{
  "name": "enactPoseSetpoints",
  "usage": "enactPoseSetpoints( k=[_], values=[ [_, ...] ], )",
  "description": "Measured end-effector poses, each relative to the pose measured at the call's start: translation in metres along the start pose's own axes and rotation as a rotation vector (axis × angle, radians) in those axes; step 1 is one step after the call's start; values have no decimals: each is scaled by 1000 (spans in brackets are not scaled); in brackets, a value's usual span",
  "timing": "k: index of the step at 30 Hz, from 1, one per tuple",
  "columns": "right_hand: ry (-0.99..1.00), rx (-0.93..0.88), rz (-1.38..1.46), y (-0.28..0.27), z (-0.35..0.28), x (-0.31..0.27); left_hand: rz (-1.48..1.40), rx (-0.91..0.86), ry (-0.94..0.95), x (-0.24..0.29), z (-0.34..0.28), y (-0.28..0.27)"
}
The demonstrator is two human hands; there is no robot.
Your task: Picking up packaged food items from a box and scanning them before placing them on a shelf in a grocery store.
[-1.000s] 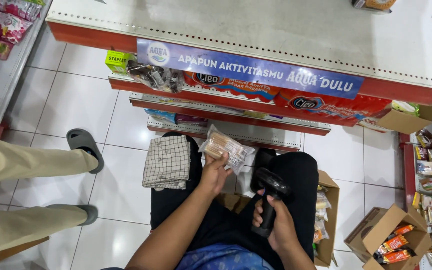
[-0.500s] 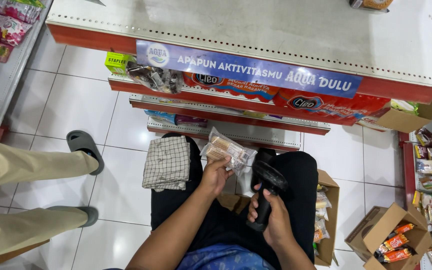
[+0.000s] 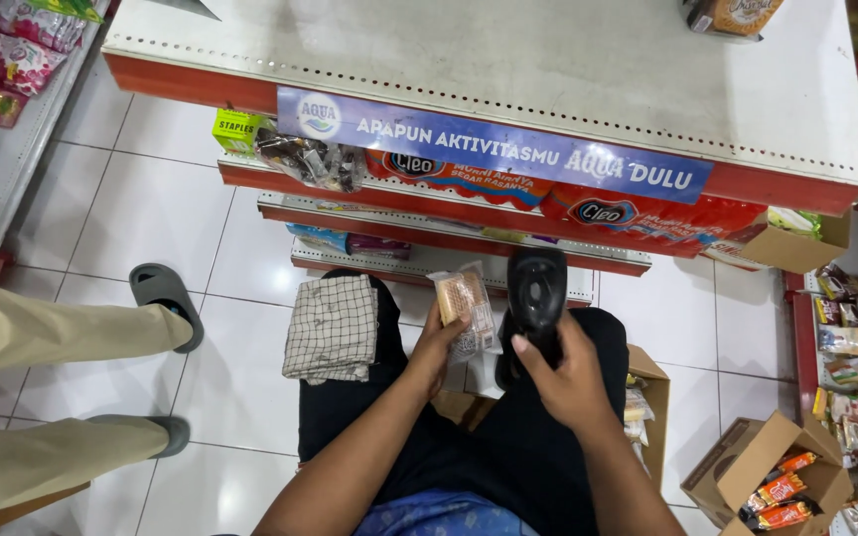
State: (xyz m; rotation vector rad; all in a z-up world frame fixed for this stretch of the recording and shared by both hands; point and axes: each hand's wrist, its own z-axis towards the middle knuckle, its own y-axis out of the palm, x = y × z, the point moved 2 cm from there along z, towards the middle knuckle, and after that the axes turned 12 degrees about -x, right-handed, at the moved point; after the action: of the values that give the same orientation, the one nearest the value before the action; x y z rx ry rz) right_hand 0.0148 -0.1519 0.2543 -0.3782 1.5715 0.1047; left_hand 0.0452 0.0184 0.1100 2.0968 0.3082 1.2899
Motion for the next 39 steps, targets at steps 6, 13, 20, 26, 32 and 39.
enactPoseSetpoints(
  k=[6,13,20,26,32,39],
  values=[
    [-349,67,-701,3,89,-102,-31,-78,-94,-3,2,5],
    [-453,230,-1088,35,220,-123,-231,-190,-138,14,-6,17],
    [-342,254,-1203,70,292,-134,-90,-164,-115,-16,8,-15],
    [-365,327,-1243,83,309,-116,-65,-111,-138,-13,8,-17],
    [-733,399,-1214,77,258,-134,131,23,-147,-3,5,-9],
    [-740,239,-871,49,124,-37,144,50,-61,-26,10,-26]
  ],
)
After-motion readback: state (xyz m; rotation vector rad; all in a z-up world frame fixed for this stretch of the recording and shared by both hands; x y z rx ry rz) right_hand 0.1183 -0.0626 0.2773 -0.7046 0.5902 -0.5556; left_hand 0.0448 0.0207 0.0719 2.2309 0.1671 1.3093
